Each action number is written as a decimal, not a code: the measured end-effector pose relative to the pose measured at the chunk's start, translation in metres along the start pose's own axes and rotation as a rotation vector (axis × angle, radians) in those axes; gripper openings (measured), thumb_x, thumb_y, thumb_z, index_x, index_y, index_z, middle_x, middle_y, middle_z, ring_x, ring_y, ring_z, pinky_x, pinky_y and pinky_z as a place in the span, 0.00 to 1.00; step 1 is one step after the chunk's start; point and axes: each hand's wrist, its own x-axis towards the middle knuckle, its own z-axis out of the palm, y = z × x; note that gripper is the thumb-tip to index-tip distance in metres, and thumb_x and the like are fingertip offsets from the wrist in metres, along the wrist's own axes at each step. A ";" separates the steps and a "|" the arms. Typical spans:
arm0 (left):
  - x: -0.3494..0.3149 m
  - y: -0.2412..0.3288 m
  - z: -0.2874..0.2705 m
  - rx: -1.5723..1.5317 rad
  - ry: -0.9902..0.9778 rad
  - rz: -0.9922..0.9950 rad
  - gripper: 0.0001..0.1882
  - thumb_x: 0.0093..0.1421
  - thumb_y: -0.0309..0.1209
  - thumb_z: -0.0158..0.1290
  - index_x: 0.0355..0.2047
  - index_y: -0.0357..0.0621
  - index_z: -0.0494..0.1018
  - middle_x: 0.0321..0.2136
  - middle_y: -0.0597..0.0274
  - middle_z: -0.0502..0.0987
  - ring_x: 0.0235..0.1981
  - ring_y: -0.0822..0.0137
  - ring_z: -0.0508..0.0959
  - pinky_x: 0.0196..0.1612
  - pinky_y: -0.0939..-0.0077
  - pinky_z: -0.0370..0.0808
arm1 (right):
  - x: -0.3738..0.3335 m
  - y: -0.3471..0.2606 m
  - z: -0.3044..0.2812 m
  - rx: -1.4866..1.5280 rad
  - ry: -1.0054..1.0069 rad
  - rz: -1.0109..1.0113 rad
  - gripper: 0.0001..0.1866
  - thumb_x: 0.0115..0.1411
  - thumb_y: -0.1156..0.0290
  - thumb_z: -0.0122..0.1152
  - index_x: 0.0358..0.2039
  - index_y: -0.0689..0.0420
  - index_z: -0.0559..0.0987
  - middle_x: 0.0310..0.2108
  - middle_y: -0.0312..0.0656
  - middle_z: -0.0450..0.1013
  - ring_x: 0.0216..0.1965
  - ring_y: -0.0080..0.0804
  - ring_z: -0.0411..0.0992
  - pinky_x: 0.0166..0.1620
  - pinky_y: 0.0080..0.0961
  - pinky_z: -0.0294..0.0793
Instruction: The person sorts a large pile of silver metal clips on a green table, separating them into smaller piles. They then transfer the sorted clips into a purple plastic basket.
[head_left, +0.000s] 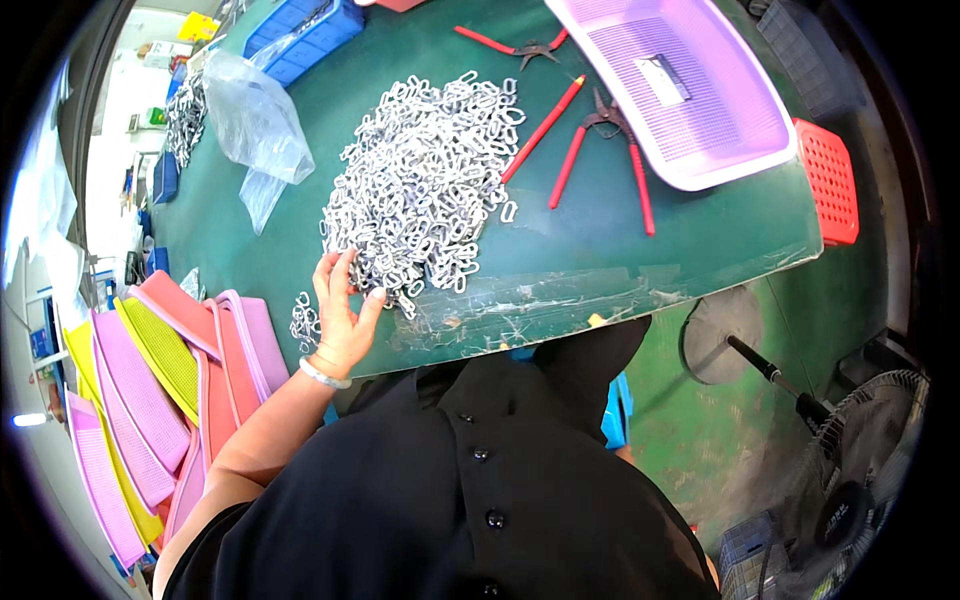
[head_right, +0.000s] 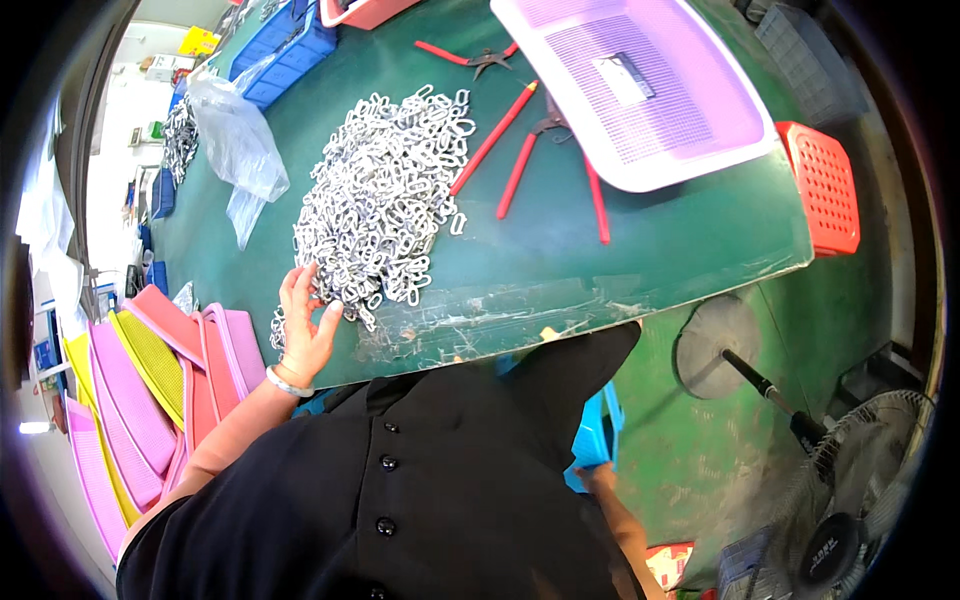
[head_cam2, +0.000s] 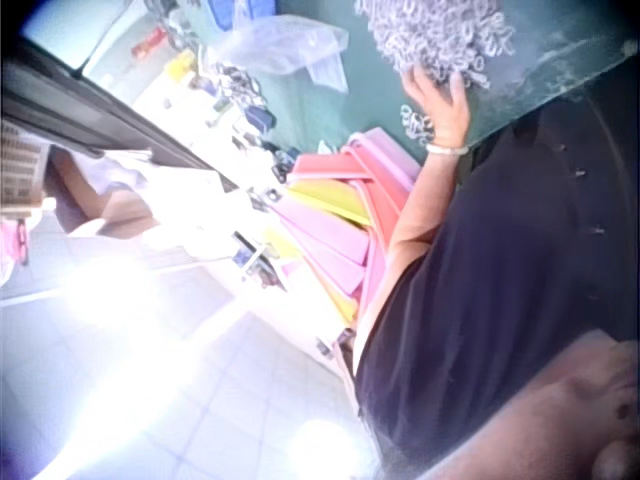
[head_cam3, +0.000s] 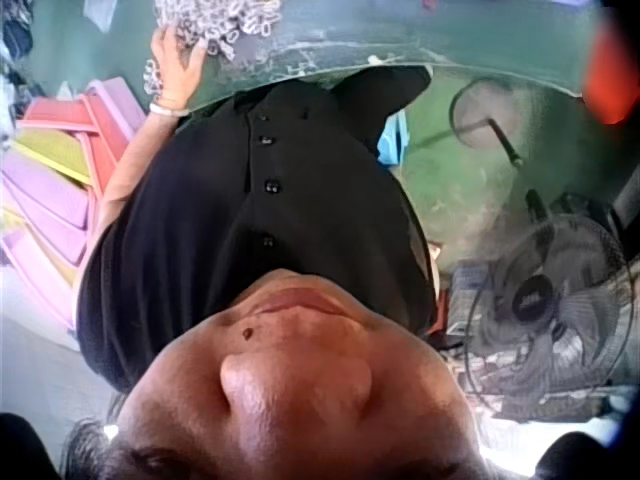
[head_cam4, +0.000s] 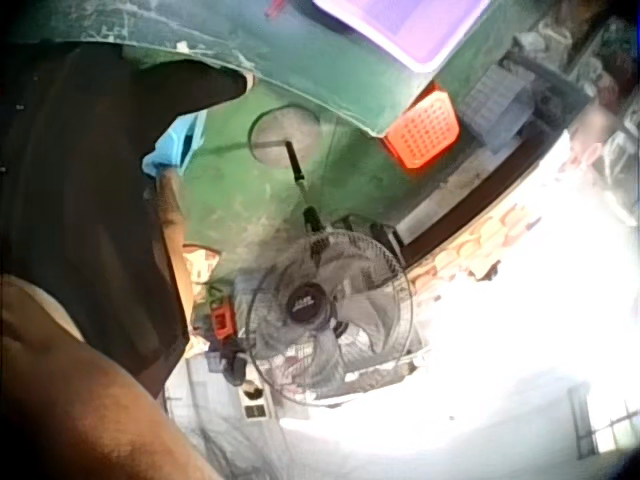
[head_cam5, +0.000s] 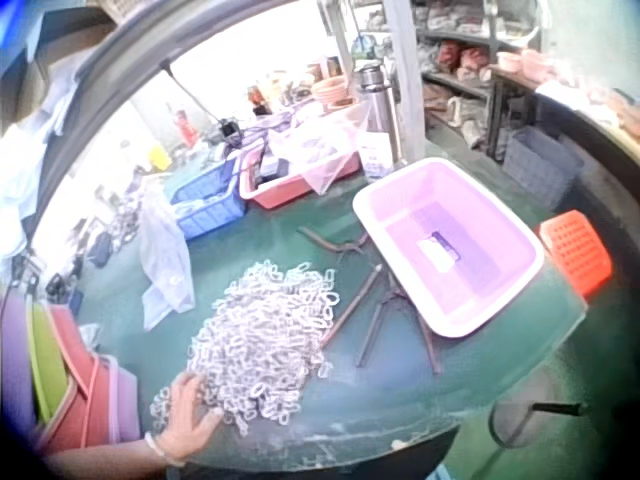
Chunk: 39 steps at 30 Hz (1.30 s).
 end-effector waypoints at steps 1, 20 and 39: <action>-0.001 -0.001 0.000 -0.015 -0.011 -0.027 0.30 0.50 0.26 0.53 0.55 0.43 0.58 0.52 0.50 0.53 0.46 0.61 0.63 0.44 0.75 0.67 | 0.001 -0.006 -0.006 0.005 0.009 -0.016 0.46 0.32 0.53 0.74 0.49 0.58 0.60 0.45 0.55 0.67 0.46 0.48 0.68 0.46 0.39 0.70; -0.018 -0.018 -0.002 0.001 0.128 0.130 0.24 0.48 0.25 0.56 0.47 0.39 0.67 0.49 0.47 0.58 0.47 0.53 0.65 0.49 0.65 0.64 | -0.138 -0.141 -0.207 -0.474 -0.002 -0.984 0.11 0.52 0.70 0.53 0.35 0.58 0.77 0.27 0.42 0.76 0.26 0.30 0.75 0.31 0.28 0.74; -0.096 -0.031 -0.011 0.052 0.223 0.190 0.20 0.48 0.28 0.55 0.43 0.38 0.68 0.49 0.45 0.61 0.51 0.50 0.63 0.53 0.64 0.61 | -0.298 -0.383 -0.309 -0.813 1.068 -1.568 0.10 0.45 0.79 0.52 0.31 0.59 0.71 0.35 0.46 0.65 0.42 0.43 0.68 0.43 0.34 0.69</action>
